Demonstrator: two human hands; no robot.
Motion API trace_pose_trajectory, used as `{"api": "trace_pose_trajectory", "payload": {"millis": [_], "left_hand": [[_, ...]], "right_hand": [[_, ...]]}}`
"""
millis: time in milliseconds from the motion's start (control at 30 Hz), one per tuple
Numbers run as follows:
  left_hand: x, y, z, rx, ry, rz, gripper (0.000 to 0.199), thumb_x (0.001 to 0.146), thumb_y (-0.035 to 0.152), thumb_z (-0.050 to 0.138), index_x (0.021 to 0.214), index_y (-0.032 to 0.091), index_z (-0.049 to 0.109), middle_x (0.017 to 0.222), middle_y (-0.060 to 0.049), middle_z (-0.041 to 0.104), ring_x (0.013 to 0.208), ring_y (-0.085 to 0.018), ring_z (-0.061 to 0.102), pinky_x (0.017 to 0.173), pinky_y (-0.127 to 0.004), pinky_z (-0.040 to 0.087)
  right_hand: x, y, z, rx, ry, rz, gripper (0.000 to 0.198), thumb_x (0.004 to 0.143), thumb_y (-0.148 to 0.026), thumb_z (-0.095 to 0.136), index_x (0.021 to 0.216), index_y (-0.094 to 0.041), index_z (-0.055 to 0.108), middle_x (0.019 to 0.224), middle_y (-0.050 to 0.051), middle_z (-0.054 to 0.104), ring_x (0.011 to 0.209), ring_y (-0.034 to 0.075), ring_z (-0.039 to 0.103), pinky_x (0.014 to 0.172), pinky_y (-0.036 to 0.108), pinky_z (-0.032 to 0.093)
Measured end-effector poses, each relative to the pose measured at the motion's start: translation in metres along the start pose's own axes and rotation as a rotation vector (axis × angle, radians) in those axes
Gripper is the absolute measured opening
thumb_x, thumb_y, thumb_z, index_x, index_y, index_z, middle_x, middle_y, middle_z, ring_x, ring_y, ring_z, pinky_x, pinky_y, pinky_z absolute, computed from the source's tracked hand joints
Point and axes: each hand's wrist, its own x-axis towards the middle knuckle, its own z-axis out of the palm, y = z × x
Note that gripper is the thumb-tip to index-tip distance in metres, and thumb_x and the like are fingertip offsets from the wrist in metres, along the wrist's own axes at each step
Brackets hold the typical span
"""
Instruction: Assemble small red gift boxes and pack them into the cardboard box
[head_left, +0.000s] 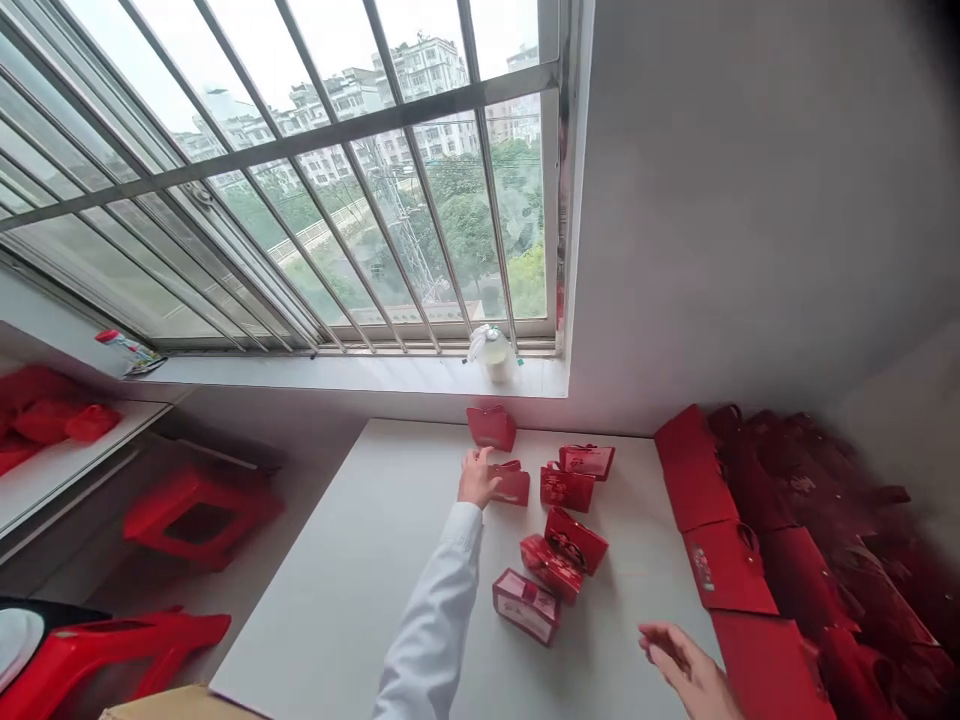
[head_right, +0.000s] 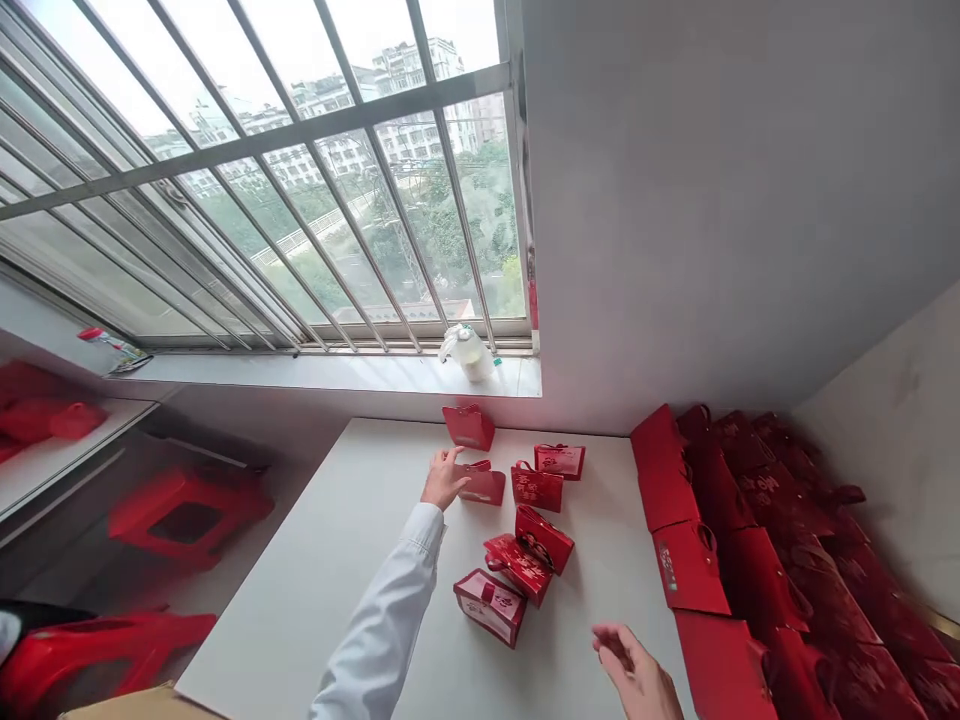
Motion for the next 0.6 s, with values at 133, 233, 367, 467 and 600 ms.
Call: {"api": "trace_pose_trajectory", "payload": {"millis": [133, 233, 367, 467, 600], "left_hand": [[0.024, -0.022, 0.011, 0.038, -0.028, -0.026, 0.025, 0.074, 0.007, 0.058, 0.092, 0.022, 0.066, 0.102, -0.006, 0.059, 0.108, -0.023, 0.051, 0.085, -0.029, 0.041], [0.028, -0.039, 0.017, 0.022, -0.039, -0.028, 0.014, 0.077, 0.015, 0.059, 0.081, 0.024, 0.069, 0.09, -0.003, 0.061, 0.089, -0.018, 0.058, 0.074, -0.025, 0.042], [0.022, -0.062, 0.014, -0.025, 0.0, -0.027, 0.014, 0.078, 0.019, 0.06, 0.081, 0.026, 0.071, 0.084, -0.001, 0.061, 0.077, -0.014, 0.058, 0.065, -0.021, 0.04], [0.016, -0.08, 0.008, -0.062, 0.037, -0.043, 0.015, 0.077, 0.017, 0.06, 0.082, 0.024, 0.072, 0.08, -0.001, 0.061, 0.074, -0.013, 0.058, 0.067, -0.022, 0.042], [0.01, -0.104, 0.001, -0.112, 0.077, -0.078, 0.015, 0.075, 0.018, 0.06, 0.081, 0.022, 0.072, 0.076, -0.001, 0.063, 0.073, -0.014, 0.06, 0.073, -0.024, 0.046]], "right_hand": [[0.067, -0.128, 0.012, -0.232, -0.022, -0.377, 0.029, 0.085, -0.042, 0.04, 0.095, -0.024, 0.06, 0.098, 0.004, 0.068, 0.093, 0.02, 0.065, 0.082, 0.03, 0.05], [0.123, -0.213, 0.039, -0.573, 0.011, -0.591, 0.024, 0.087, -0.023, 0.039, 0.102, -0.021, 0.058, 0.104, 0.003, 0.066, 0.096, 0.014, 0.062, 0.085, 0.024, 0.045], [0.202, -0.276, 0.097, -0.874, -0.046, -0.591, 0.036, 0.082, -0.015, 0.055, 0.118, -0.019, 0.053, 0.117, 0.007, 0.06, 0.109, 0.019, 0.055, 0.089, 0.029, 0.043], [0.247, -0.29, 0.137, -0.947, -0.085, -0.534, 0.042, 0.081, -0.021, 0.063, 0.121, -0.016, 0.051, 0.122, 0.01, 0.055, 0.112, 0.023, 0.052, 0.09, 0.038, 0.045], [0.272, -0.283, 0.166, -0.997, -0.12, -0.448, 0.029, 0.088, -0.032, 0.057, 0.111, -0.014, 0.057, 0.113, 0.007, 0.058, 0.101, 0.02, 0.058, 0.086, 0.042, 0.049]]}}
